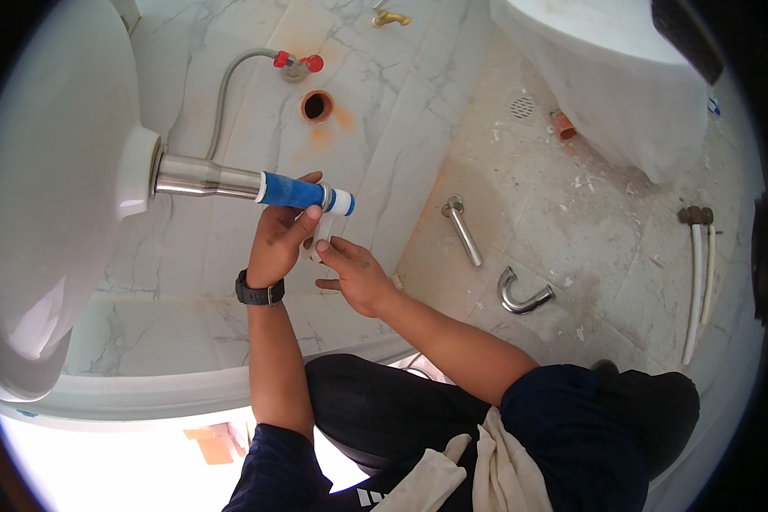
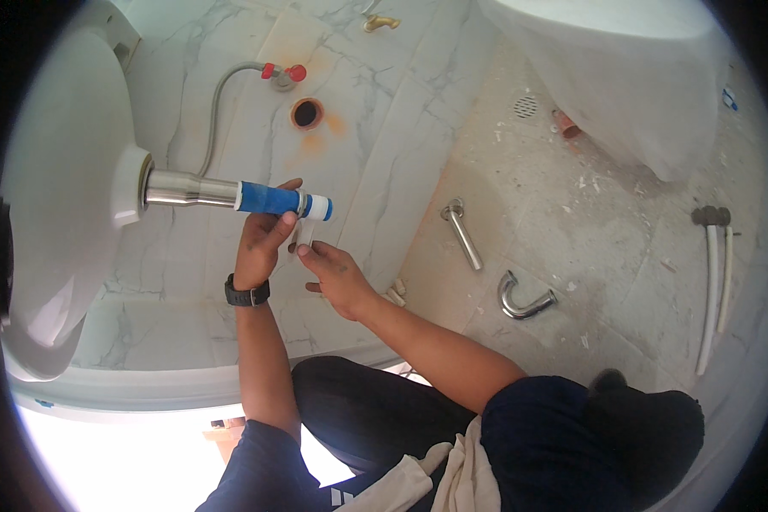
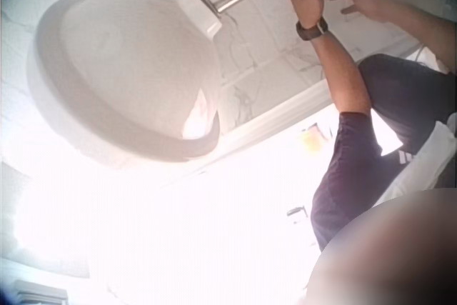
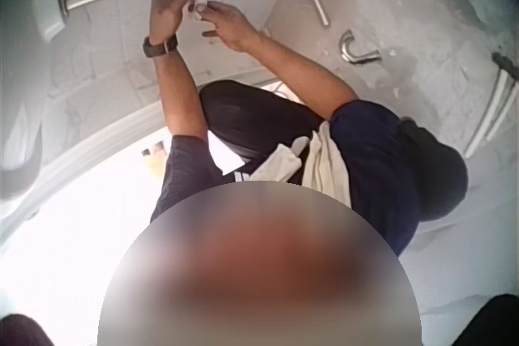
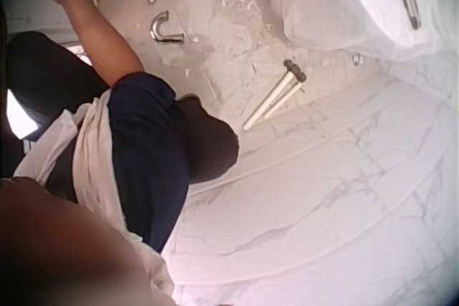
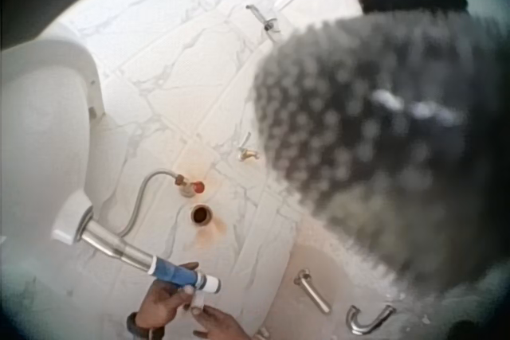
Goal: The person wraps white thread seal tape around a pipe fitting, then connects a metal P-trap to the sink drain and secures it to the wall drain. The person uses hands to tighten the connections.
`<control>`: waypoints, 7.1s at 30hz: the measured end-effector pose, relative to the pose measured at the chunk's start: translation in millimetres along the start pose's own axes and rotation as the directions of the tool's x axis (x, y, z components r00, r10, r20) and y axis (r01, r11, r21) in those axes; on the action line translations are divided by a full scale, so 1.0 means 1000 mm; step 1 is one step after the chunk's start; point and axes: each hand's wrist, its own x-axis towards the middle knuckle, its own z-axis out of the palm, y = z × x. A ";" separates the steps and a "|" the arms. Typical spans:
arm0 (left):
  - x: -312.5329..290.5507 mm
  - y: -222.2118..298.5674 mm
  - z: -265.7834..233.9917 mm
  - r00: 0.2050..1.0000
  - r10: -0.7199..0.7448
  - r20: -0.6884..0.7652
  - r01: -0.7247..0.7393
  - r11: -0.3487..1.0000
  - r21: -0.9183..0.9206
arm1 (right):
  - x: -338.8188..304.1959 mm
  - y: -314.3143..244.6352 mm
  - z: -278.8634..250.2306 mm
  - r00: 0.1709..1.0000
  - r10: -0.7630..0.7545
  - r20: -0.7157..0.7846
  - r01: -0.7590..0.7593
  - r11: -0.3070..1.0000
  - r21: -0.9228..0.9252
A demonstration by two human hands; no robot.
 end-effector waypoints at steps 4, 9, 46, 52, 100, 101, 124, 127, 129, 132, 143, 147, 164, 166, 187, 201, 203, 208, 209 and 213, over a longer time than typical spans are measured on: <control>0.002 0.001 0.004 0.998 0.059 -0.021 -0.060 0.998 -0.015 | -0.008 0.005 0.000 0.993 -0.110 0.044 0.115 0.982 -0.148; 0.000 0.006 0.005 0.998 0.010 -0.054 -0.012 0.999 -0.032 | -0.033 0.008 0.010 0.909 -0.417 -0.012 0.384 0.848 -0.365; 0.008 -0.012 0.011 0.973 0.230 -0.018 -0.224 0.959 0.176 | 0.040 -0.012 -0.024 0.990 -0.112 0.082 0.094 0.975 0.200; 0.009 -0.008 0.012 0.979 0.206 -0.005 -0.202 0.963 0.178 | 0.031 -0.009 0.001 0.967 -0.215 -0.133 0.227 0.971 0.076; -0.004 0.013 0.036 0.977 0.017 -0.212 0.020 0.985 0.172 | 0.026 0.002 -0.009 0.791 -0.607 -0.072 0.562 0.768 -0.308; -0.003 0.013 0.036 0.977 0.005 -0.215 0.033 0.984 0.173 | 0.028 0.004 -0.012 0.773 -0.632 -0.057 0.581 0.741 -0.337; -0.037 0.048 0.037 0.951 -0.298 -0.081 0.253 0.902 -0.349 | -0.014 -0.145 -0.273 0.752 -0.481 -0.450 -0.629 -0.321 -0.708; -0.038 0.053 0.035 0.959 -0.284 -0.025 0.244 0.862 -0.445 | -0.031 -0.163 -0.288 0.772 -0.459 -0.441 -0.611 -0.343 -0.713; -0.039 0.058 0.032 0.954 -0.297 -0.030 0.269 0.900 -0.342 | -0.034 -0.160 -0.292 0.771 -0.484 -0.414 -0.612 -0.387 -0.690; -0.041 0.060 0.031 0.941 -0.315 -0.126 0.292 0.941 -0.173 | -0.033 -0.144 -0.299 0.787 -0.481 -0.387 -0.603 -0.466 -0.647; -0.021 0.020 0.025 0.897 -0.431 -0.096 0.437 0.898 0.055 | -0.039 -0.125 -0.279 0.783 -0.565 -0.259 -0.577 -0.504 -0.643; -0.016 0.009 0.022 0.882 -0.468 -0.048 0.468 0.862 0.197 | -0.014 -0.140 -0.250 0.807 -0.314 -0.500 -0.590 -0.444 -0.674; -0.006 -0.006 0.026 0.865 -0.502 0.011 0.493 0.853 0.173 | -0.042 -0.093 -0.261 0.514 0.086 -0.853 -0.709 -0.517 -0.480; -0.005 -0.006 0.027 0.859 -0.511 0.039 0.500 0.852 0.154 | -0.043 -0.090 -0.263 0.470 0.126 -0.874 -0.703 -0.545 -0.457; 0.011 -0.060 0.030 0.838 -0.531 0.126 0.527 0.847 0.069 | -0.040 -0.167 -0.071 0.953 -0.302 -0.005 0.029 0.109 -0.994; 0.012 -0.052 0.029 0.953 -0.291 0.080 0.277 0.949 0.152 | -0.027 -0.169 -0.123 0.795 -0.605 -0.046 0.226 0.366 -0.903; 0.009 -0.043 0.028 0.969 -0.244 0.041 0.233 0.956 0.180 | -0.014 -0.147 -0.138 0.753 -0.648 -0.119 0.464 0.650 -0.602; -0.004 -0.019 0.020 0.991 -0.127 -0.035 0.131 0.971 0.199 | 0.008 -0.072 -0.159 0.790 -0.534 -0.301 0.594 0.789 0.158; -0.005 -0.017 0.021 0.992 -0.124 -0.030 0.128 0.974 0.186 | 0.011 -0.061 -0.159 0.800 -0.561 -0.210 0.597 0.779 0.192; -0.007 -0.017 0.026 0.992 -0.122 0.006 0.120 0.980 0.162 | 0.018 -0.040 -0.156 0.794 -0.605 0.061 0.554 0.761 0.338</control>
